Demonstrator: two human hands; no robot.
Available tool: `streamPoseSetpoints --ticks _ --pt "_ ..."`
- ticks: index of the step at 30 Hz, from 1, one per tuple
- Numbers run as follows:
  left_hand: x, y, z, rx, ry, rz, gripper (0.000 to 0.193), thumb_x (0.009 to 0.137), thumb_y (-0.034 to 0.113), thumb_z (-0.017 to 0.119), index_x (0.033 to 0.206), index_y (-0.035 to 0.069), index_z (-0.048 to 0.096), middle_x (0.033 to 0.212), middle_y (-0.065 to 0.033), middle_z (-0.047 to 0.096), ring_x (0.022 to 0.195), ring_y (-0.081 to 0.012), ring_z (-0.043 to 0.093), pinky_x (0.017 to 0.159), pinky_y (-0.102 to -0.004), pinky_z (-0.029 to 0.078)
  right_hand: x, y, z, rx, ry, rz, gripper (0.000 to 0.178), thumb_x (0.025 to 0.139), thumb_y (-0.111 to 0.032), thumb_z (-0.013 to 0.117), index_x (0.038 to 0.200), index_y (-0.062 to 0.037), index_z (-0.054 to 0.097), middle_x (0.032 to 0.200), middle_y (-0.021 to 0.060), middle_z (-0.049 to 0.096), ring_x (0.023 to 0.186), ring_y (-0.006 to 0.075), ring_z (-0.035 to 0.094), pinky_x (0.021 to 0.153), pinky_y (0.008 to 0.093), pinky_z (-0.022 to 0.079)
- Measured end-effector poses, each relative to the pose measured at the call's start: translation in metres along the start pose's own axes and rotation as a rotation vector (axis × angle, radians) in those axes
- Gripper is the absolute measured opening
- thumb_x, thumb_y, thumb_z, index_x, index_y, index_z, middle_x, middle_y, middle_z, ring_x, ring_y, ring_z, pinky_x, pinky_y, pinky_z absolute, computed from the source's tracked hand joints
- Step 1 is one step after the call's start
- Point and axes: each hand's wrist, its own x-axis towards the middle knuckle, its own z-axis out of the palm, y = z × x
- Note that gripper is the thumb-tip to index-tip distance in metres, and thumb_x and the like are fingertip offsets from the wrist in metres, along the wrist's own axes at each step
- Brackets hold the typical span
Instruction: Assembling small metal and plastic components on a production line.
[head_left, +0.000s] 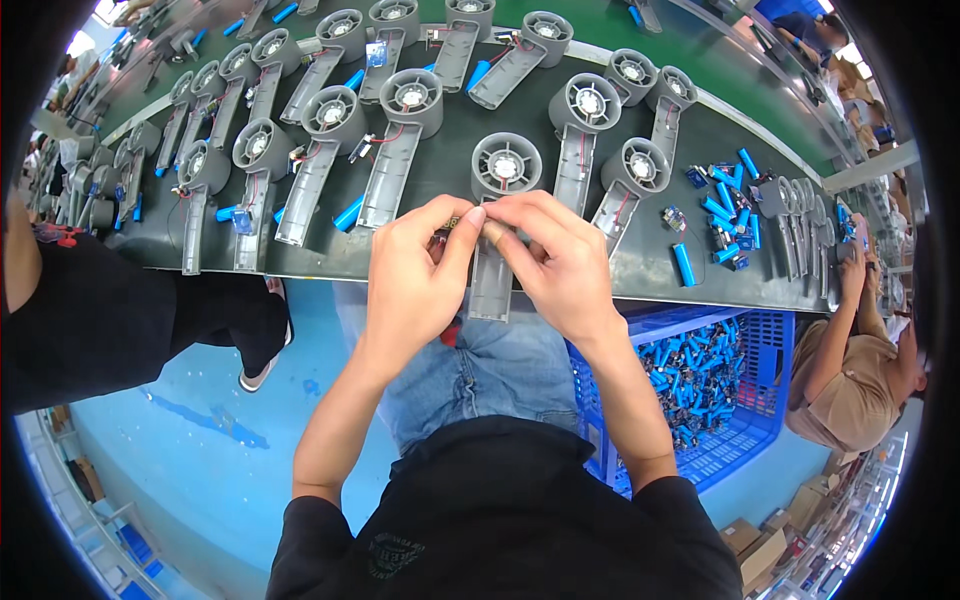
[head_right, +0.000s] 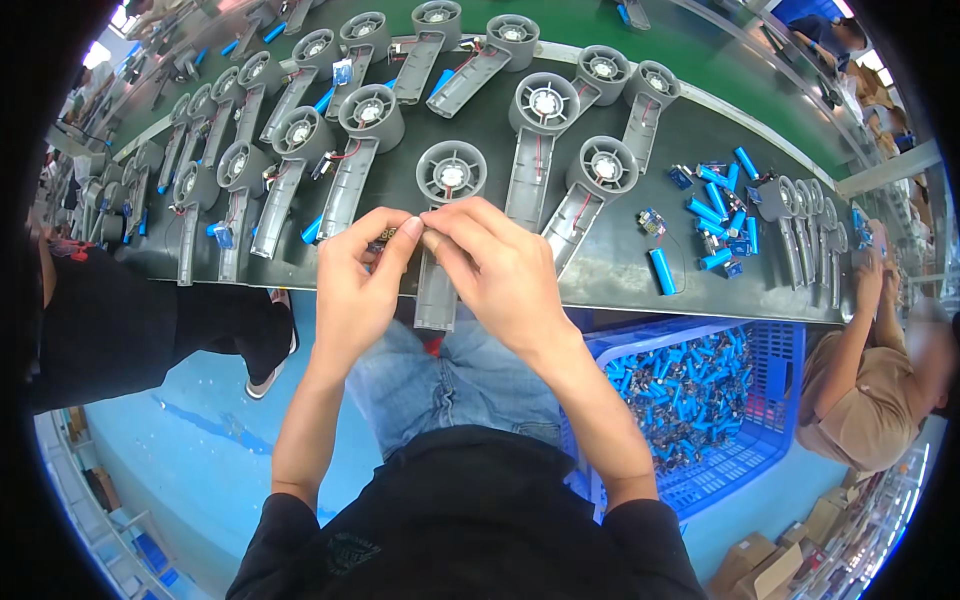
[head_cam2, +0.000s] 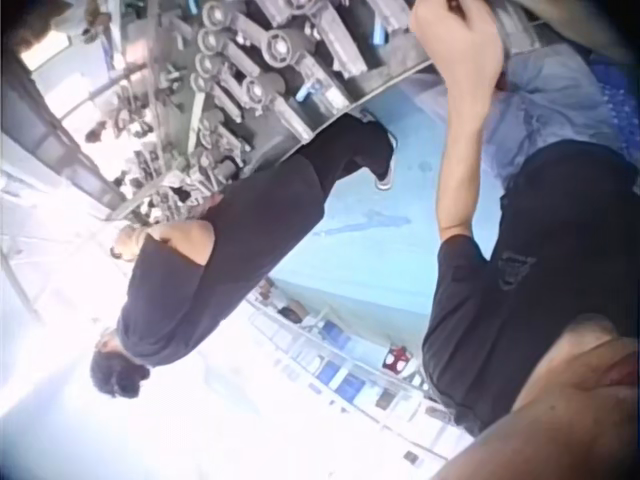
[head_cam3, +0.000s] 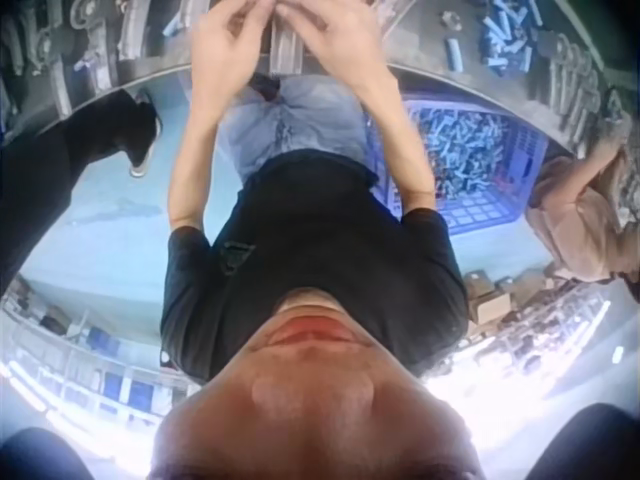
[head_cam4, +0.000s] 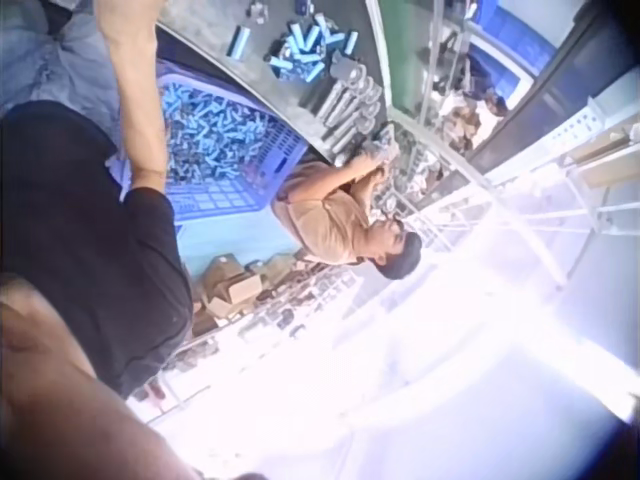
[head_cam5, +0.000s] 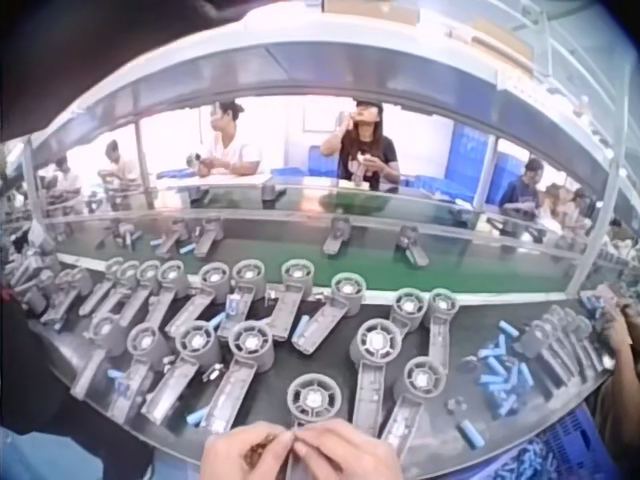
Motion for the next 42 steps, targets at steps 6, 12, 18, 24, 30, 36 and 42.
streamPoseSetpoints --ticks 6,12,18,24,30,36,42 --pt "0.005 -0.001 -0.012 0.057 -0.117 -0.066 0.023 0.098 0.017 0.06 0.089 -0.002 0.067 0.06 -0.0028 0.054 0.049 -0.0064 0.042 0.046 -0.028 0.03 0.0 0.004 0.004 -0.044 0.007 -0.017 0.02 0.085 0.001 0.071 0.105 -0.0023 0.073 0.096 0.0061 0.068 0.059 0.0079 0.057 0.049 0.0231 0.043" --pt "0.002 -0.007 -0.021 -0.184 -0.142 -0.039 0.024 0.103 0.013 0.049 0.118 0.0 0.062 0.087 -0.0063 0.065 0.068 -0.0073 0.054 0.061 -0.0258 0.045 -0.001 -0.001 0.004 -0.097 0.055 0.018 0.015 0.085 -0.001 0.073 0.099 -0.0034 0.073 0.094 0.0049 0.066 0.056 0.0068 0.051 0.049 0.024 0.041" --pt "-0.003 -0.022 -0.008 -0.009 -0.077 0.234 0.038 0.095 -0.004 0.054 0.133 0.001 0.052 0.113 -0.0161 0.069 0.096 -0.0243 0.069 0.083 -0.0332 0.054 -0.003 -0.004 0.006 -0.12 0.138 0.085 0.013 0.086 -0.004 0.074 0.098 -0.0021 0.073 0.089 0.0034 0.058 0.057 0.0044 0.044 0.05 0.0222 0.034" --pt "-0.003 -0.031 -0.001 0.046 0.01 0.31 0.033 0.089 -0.006 0.065 0.121 0.001 0.066 0.112 -0.0154 0.071 0.094 -0.0252 0.071 0.081 -0.0329 0.056 -0.002 -0.007 -0.001 0.23 -0.004 0.447 0.014 0.092 -0.006 0.069 0.102 0.0031 0.071 0.077 -0.0061 0.057 0.063 -0.0003 0.043 0.054 0.0191 0.032" --pt "-0.003 -0.033 0.009 0.016 0.112 0.389 0.035 0.082 -0.01 0.07 0.116 0.0 0.071 0.107 -0.0141 0.071 0.09 -0.0214 0.07 0.077 -0.0302 0.056 0.004 -0.012 -0.004 0.446 -0.032 0.621 0.015 0.094 -0.007 0.067 0.103 0.0037 0.071 0.077 -0.008 0.059 0.066 -0.0024 0.045 0.056 0.0172 0.032" --pt "-0.003 -0.035 0.011 0.022 0.127 0.425 0.037 0.081 -0.011 0.07 0.116 0.0 0.072 0.106 -0.0138 0.071 0.091 -0.0207 0.07 0.076 -0.0292 0.056 0.005 -0.011 -0.005 0.454 -0.039 0.609 0.015 0.094 -0.008 0.067 0.103 0.0037 0.071 0.076 -0.0085 0.059 0.065 -0.003 0.044 0.056 0.0168 0.032" --pt "-0.001 -0.037 0.01 0.015 0.106 0.443 0.038 0.082 -0.012 0.069 0.118 0.0 0.071 0.108 -0.0139 0.069 0.091 -0.0208 0.07 0.077 -0.0292 0.057 0.008 -0.011 -0.008 0.388 -0.076 0.608 0.015 0.094 -0.008 0.068 0.101 0.0038 0.072 0.073 -0.0091 0.057 0.064 -0.003 0.041 0.055 0.0175 0.029"
